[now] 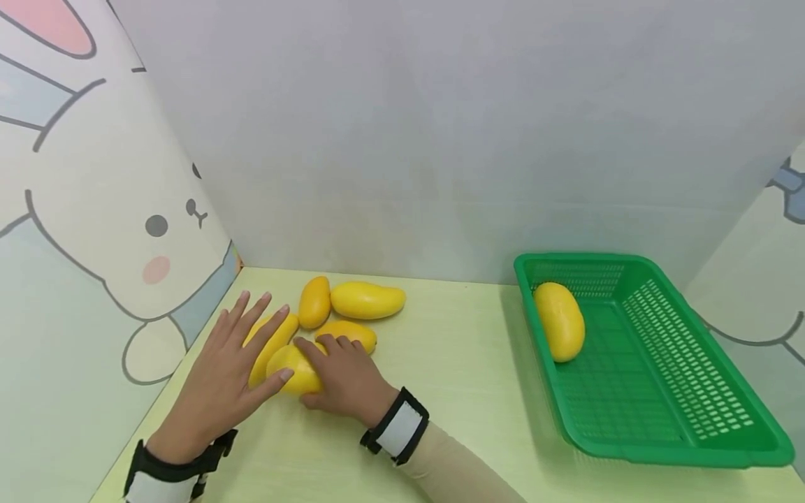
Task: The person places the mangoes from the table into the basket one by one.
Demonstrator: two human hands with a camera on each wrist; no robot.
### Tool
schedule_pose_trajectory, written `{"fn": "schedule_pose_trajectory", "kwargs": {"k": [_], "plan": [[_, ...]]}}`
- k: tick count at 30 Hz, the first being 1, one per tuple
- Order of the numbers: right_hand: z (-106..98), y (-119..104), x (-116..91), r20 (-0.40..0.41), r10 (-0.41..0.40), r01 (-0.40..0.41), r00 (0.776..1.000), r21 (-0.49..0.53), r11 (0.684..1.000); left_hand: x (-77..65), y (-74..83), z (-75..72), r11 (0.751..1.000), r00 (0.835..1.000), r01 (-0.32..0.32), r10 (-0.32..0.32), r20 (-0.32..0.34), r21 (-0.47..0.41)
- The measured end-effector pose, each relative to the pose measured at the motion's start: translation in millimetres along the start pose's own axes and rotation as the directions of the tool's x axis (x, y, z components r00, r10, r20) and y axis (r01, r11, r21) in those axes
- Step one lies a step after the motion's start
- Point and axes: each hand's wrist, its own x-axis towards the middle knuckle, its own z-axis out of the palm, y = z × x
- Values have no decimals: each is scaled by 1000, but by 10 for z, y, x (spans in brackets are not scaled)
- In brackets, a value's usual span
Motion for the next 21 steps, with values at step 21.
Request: {"fn": "schedule_pose_trajectory", "kwargs": {"k": [21], "plan": [[-280, 226, -47, -148, 87, -79, 985, 56, 995, -2, 5, 4, 1000, 1000, 4, -4, -6, -5]]}}
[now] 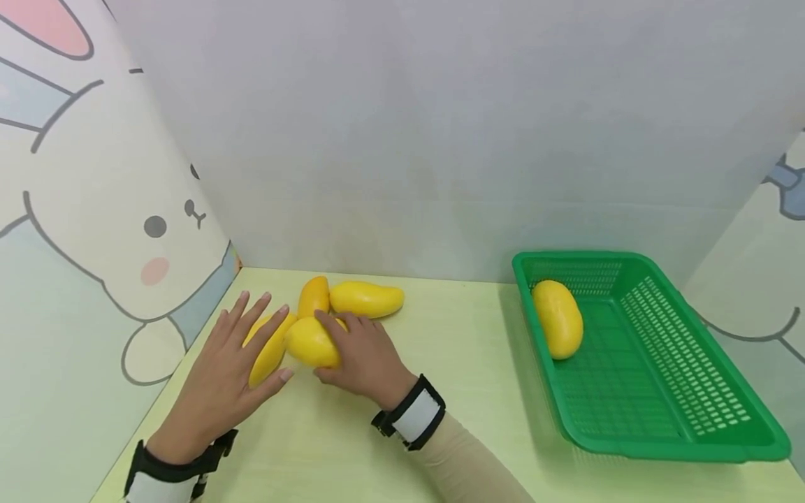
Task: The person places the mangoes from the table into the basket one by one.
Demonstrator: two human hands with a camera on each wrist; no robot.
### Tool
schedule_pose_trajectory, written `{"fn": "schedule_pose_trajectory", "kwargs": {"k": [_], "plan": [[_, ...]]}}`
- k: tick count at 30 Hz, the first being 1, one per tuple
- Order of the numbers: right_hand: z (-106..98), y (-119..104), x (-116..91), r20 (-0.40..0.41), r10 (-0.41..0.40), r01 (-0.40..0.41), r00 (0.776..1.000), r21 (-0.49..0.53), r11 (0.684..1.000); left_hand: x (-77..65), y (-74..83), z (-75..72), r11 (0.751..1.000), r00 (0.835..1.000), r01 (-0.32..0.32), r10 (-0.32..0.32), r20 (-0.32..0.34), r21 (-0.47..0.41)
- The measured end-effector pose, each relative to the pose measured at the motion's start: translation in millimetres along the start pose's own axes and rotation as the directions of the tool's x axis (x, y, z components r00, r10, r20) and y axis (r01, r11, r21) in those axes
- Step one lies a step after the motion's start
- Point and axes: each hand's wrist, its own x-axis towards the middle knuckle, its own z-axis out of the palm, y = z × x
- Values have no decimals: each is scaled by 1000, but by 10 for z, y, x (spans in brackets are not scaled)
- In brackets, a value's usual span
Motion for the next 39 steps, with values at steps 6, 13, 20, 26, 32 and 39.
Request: {"fn": "schedule_pose_trajectory", "kwargs": {"k": [6, 13, 20, 26, 32, 39], "plan": [[-130, 107, -10, -36, 75, -76, 997, -29, 997, -1, 13, -11, 1000, 1000, 0, 0, 0, 2], [-266, 248, -45, -77, 123, -125, 989, -27, 992, 0, 25, -22, 1000, 1000, -6, 6, -5, -6], [-338, 343, -78, -113, 166, -171, 980, -32, 985, 0, 34, -27, 1000, 1000, -7, 7, 3, -7], [-357, 358, -90, -119, 166, -172, 979, -42, 984, -12, 32, -32, 1000, 1000, 0, 0, 9, -6], [-378, 348, -96, -118, 170, -177, 978, -48, 983, -12, 30, -37, 1000, 1000, 0, 0, 10, -3], [-446, 331, -106, -133, 162, -169, 978, -46, 985, -12, 33, -49, 1000, 1000, -4, 4, 1, -5]]}}
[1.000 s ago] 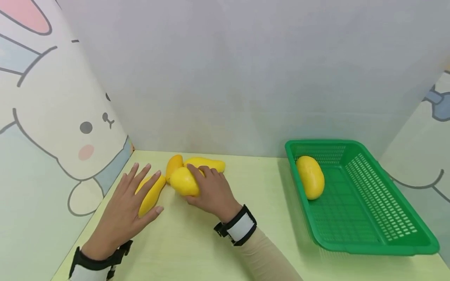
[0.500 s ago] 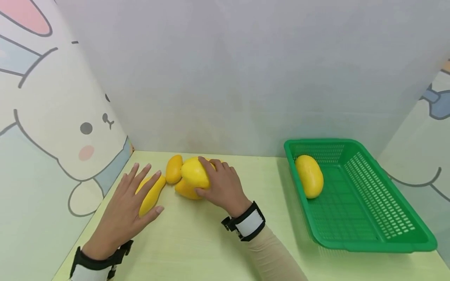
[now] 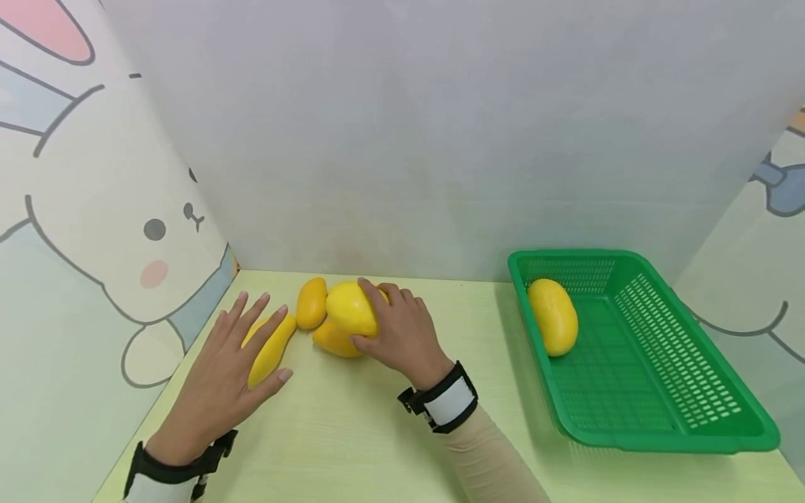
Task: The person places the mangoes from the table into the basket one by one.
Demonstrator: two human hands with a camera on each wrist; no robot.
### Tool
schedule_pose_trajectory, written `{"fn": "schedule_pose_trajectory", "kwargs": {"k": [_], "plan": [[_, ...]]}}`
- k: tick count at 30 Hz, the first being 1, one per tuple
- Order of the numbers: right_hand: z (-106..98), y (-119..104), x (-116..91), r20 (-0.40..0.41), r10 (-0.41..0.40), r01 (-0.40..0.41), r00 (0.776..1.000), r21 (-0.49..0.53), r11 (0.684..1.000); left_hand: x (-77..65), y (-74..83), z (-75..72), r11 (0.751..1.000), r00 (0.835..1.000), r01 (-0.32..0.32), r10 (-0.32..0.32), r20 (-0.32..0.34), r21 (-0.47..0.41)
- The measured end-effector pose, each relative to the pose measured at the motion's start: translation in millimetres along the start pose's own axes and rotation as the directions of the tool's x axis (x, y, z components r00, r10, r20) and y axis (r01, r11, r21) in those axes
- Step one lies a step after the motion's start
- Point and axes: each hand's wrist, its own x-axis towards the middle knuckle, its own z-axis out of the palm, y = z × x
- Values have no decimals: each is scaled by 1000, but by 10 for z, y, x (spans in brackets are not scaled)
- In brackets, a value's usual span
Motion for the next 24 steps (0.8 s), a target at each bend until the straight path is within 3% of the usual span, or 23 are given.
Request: {"fn": "schedule_pose_trajectory", "kwargs": {"k": [24], "plan": [[-264, 100, -150, -67, 23, -27, 997, -47, 999, 1, 17, 15, 1000, 1000, -6, 6, 12, -3]]}}
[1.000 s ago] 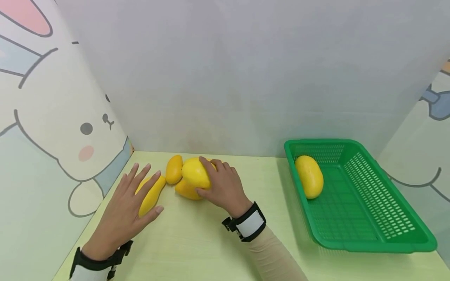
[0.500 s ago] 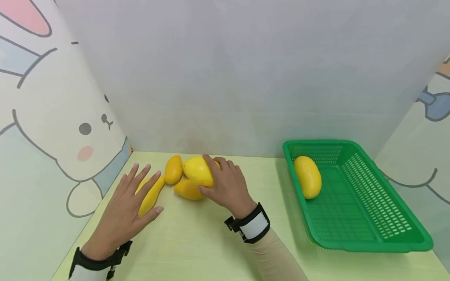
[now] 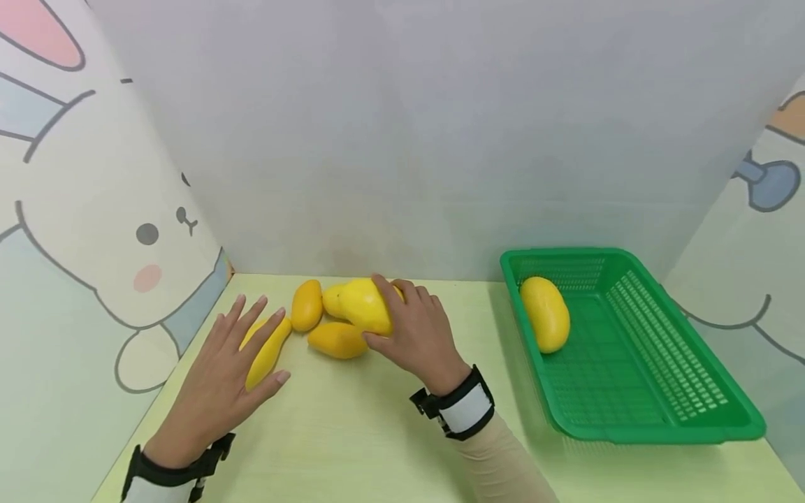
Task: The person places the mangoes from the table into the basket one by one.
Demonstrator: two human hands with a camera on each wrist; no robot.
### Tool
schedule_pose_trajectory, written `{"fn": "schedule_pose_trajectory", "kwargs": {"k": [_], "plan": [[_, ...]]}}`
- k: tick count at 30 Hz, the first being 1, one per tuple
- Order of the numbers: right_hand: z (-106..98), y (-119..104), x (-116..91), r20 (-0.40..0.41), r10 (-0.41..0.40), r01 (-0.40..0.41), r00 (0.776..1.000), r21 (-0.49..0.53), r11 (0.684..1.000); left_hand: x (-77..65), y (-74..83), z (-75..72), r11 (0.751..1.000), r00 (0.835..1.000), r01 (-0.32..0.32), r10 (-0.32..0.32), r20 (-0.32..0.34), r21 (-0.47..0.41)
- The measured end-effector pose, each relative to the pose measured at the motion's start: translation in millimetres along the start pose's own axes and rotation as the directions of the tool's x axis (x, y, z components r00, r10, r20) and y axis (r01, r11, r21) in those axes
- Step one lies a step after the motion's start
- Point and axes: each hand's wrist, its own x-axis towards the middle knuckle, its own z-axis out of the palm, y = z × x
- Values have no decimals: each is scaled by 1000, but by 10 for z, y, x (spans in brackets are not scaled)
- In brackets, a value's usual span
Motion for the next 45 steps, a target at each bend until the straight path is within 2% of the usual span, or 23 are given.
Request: {"fn": "schedule_pose_trajectory", "kwargs": {"k": [7, 21, 30, 36, 45], "plan": [[-51, 34, -22, -6, 11, -11, 1000, 8, 1000, -20, -11, 0, 1000, 1000, 17, -17, 20, 7], [-137, 90, -49, -45, 10, -9, 999, 12, 1000, -1, -14, 20, 1000, 1000, 8, -8, 24, -1], [-189, 97, -68, -41, 23, -24, 999, -7, 1000, -1, -8, 26, 1000, 1000, 8, -8, 30, -8], [-301, 140, -131, -54, 43, -44, 998, -15, 999, 16, 6, 58, 1000, 1000, -16, 16, 11, -24], [-497, 172, -203, -97, 11, -13, 995, -19, 1000, -5, 25, 70, 1000, 1000, -18, 19, 20, -18]]}}
